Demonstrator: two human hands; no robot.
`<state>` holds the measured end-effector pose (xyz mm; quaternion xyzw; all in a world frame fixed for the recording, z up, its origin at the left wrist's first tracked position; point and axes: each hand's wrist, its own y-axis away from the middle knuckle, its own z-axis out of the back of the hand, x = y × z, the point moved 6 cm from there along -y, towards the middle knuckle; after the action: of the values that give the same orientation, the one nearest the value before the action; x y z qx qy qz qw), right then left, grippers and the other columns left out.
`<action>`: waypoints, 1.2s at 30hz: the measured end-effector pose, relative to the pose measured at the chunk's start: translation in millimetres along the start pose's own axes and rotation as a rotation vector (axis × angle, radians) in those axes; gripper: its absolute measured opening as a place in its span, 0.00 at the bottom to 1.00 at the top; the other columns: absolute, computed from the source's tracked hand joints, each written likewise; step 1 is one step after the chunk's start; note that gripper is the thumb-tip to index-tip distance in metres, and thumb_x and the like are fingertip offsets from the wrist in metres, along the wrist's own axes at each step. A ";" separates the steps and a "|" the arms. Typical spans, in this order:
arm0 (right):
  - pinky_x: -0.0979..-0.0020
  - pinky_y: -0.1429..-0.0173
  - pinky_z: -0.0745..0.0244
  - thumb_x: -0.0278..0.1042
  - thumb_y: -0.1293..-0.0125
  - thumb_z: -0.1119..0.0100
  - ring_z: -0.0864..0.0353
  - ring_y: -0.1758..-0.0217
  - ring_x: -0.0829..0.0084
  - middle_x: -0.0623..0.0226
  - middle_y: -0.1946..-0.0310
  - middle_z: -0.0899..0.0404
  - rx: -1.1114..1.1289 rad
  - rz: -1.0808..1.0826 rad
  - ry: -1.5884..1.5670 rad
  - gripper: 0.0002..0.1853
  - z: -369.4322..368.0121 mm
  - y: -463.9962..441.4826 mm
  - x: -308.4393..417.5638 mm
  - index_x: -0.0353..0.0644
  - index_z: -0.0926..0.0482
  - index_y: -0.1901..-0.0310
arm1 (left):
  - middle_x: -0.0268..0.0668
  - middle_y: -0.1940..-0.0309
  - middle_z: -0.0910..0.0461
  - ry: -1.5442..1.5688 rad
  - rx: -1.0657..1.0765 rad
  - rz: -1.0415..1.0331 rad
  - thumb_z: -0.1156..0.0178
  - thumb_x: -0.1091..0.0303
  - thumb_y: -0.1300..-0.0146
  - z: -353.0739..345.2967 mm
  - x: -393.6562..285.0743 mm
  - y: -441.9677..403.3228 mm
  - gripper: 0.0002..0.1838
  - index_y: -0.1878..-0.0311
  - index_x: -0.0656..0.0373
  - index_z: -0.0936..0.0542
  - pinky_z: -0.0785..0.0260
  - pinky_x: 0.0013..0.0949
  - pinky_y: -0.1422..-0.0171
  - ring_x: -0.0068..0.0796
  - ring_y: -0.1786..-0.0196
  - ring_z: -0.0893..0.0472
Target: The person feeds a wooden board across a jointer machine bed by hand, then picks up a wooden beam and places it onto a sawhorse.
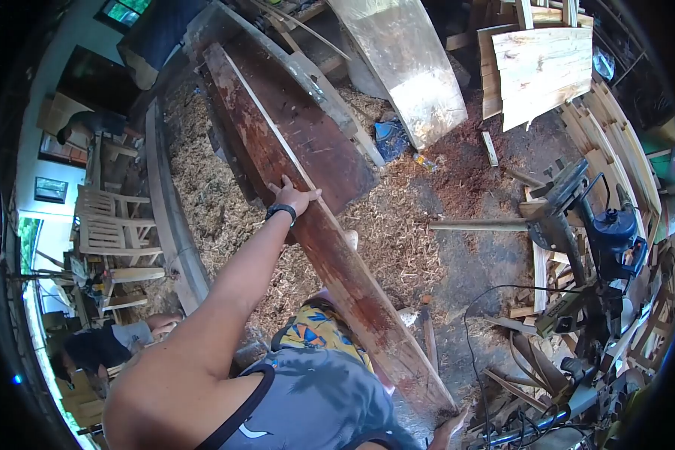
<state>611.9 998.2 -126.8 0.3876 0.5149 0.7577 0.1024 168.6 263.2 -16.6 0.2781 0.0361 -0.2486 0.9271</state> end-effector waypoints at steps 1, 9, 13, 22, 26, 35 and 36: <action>0.54 0.31 0.31 0.70 0.32 0.49 0.25 0.35 0.54 0.56 0.35 0.24 0.019 -0.021 -0.008 0.42 -6.0 3.0 -0.8 0.39 0.27 0.32 | 0.59 0.18 0.74 -0.002 0.002 -0.001 0.27 0.34 0.50 1.4 0.1 -4.1 0.68 0.16 0.50 0.59 0.39 0.52 0.21 0.70 0.24 0.39; 0.53 0.30 0.32 0.72 0.32 0.49 0.25 0.37 0.51 0.50 0.38 0.24 0.041 -0.026 -0.013 0.45 -33.3 0.9 -12.0 0.33 0.29 0.33 | 0.66 0.20 0.72 0.011 0.005 -0.027 0.27 0.30 0.52 19.0 -3.5 -39.4 0.71 0.17 0.57 0.58 0.48 0.47 0.16 0.64 0.20 0.45; 0.53 0.30 0.32 0.70 0.30 0.52 0.25 0.37 0.51 0.50 0.38 0.24 0.005 -0.036 -0.010 0.43 -43.9 -5.3 -20.3 0.34 0.29 0.32 | 0.61 0.19 0.75 -0.007 0.003 -0.004 0.26 0.34 0.51 26.8 -3.7 -61.7 0.70 0.16 0.52 0.59 0.42 0.52 0.19 0.70 0.23 0.41; 0.51 0.28 0.34 0.72 0.31 0.53 0.27 0.32 0.49 0.48 0.33 0.28 -0.064 -0.023 -0.003 0.46 -99.3 13.0 -17.7 0.33 0.33 0.29 | 0.66 0.20 0.73 0.000 0.020 -0.026 0.27 0.29 0.53 56.5 -13.7 -106.3 0.72 0.17 0.57 0.59 0.51 0.47 0.16 0.61 0.18 0.49; 0.51 0.28 0.34 0.71 0.30 0.55 0.26 0.33 0.48 0.48 0.34 0.27 -0.008 -0.024 0.021 0.46 -144.4 37.4 -10.6 0.32 0.32 0.30 | 0.67 0.20 0.71 0.013 0.005 -0.042 0.27 0.28 0.54 69.2 -14.9 -136.7 0.73 0.17 0.59 0.58 0.53 0.49 0.15 0.61 0.17 0.52; 0.50 0.32 0.29 0.74 0.30 0.56 0.23 0.36 0.49 0.49 0.37 0.24 0.111 -0.132 -0.039 0.46 -235.9 41.7 -46.3 0.33 0.31 0.32 | 0.61 0.18 0.63 -0.114 -0.026 -0.056 0.28 0.29 0.52 118.8 -24.6 -252.3 0.72 0.18 0.62 0.58 0.60 0.49 0.13 0.59 0.16 0.67; 0.50 0.32 0.29 0.74 0.30 0.56 0.23 0.36 0.49 0.49 0.37 0.24 0.112 -0.130 -0.037 0.46 -249.4 41.5 -50.4 0.33 0.31 0.32 | 0.61 0.18 0.63 -0.111 -0.026 -0.054 0.28 0.29 0.52 126.9 -24.5 -272.5 0.72 0.18 0.62 0.58 0.60 0.49 0.13 0.59 0.16 0.67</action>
<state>483.5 776.8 -157.7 0.3722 0.5787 0.7122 0.1389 7.0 9.7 -40.3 0.2508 -0.0045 -0.2882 0.9241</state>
